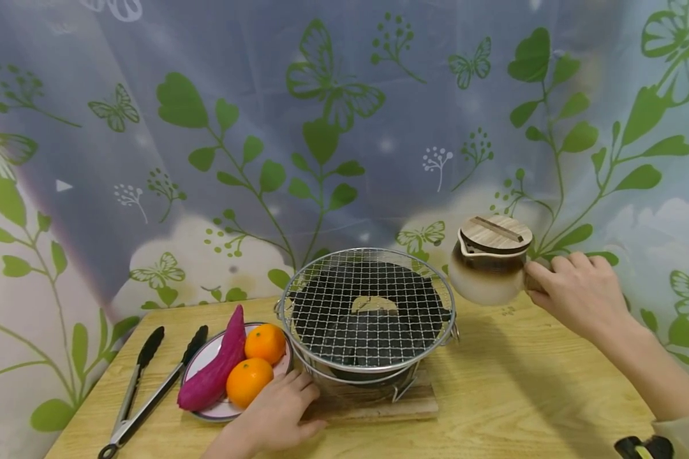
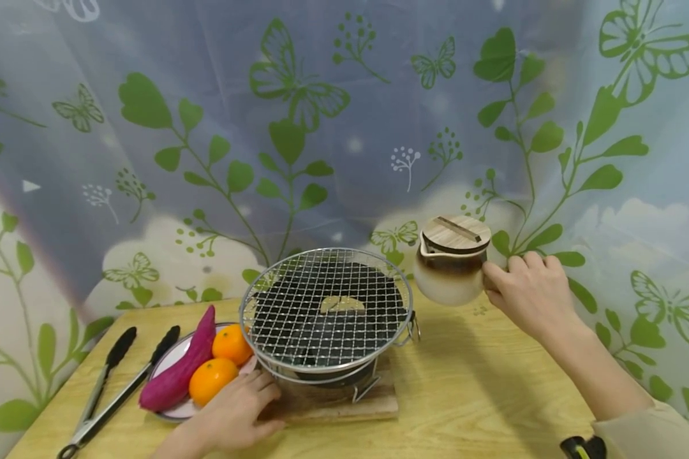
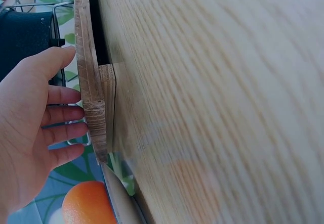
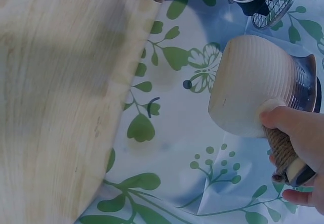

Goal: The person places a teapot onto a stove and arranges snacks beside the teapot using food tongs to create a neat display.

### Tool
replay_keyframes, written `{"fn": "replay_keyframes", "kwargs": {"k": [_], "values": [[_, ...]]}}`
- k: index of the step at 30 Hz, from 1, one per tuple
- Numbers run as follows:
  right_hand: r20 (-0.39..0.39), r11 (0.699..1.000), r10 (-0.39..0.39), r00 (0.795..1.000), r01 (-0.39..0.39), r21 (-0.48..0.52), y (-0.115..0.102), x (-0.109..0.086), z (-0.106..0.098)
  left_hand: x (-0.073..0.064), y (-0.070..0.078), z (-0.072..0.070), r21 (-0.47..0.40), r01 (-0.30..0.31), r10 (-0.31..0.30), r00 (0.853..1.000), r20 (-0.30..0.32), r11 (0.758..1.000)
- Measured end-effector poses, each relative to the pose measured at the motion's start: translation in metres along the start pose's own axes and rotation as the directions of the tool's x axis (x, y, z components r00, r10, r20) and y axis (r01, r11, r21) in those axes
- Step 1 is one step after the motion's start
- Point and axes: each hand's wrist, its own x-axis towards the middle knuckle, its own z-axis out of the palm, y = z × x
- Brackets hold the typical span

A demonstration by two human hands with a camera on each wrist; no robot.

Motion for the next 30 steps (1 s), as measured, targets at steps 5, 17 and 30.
{"fn": "replay_keyframes", "kwargs": {"k": [5, 17, 30], "values": [[-0.007, 1.000, -0.002, 1.000, 0.002, -0.001, 0.000, 0.004, -0.001, -0.001, 0.000, 0.000, 0.000, 0.004, -0.004, 1.000, 0.003, 1.000], [-0.007, 0.999, 0.028, 1.000, -0.028, 0.022, 0.003, 0.012, 0.004, 0.000, 0.000, -0.001, 0.003, 0.000, 0.000, 1.000, -0.007, 1.000], [0.035, 0.999, 0.022, 0.999, -0.023, 0.035, 0.003, 0.026, 0.001, -0.001, 0.001, -0.002, 0.001, 0.011, -0.011, 1.000, 0.021, 1.000]]}}
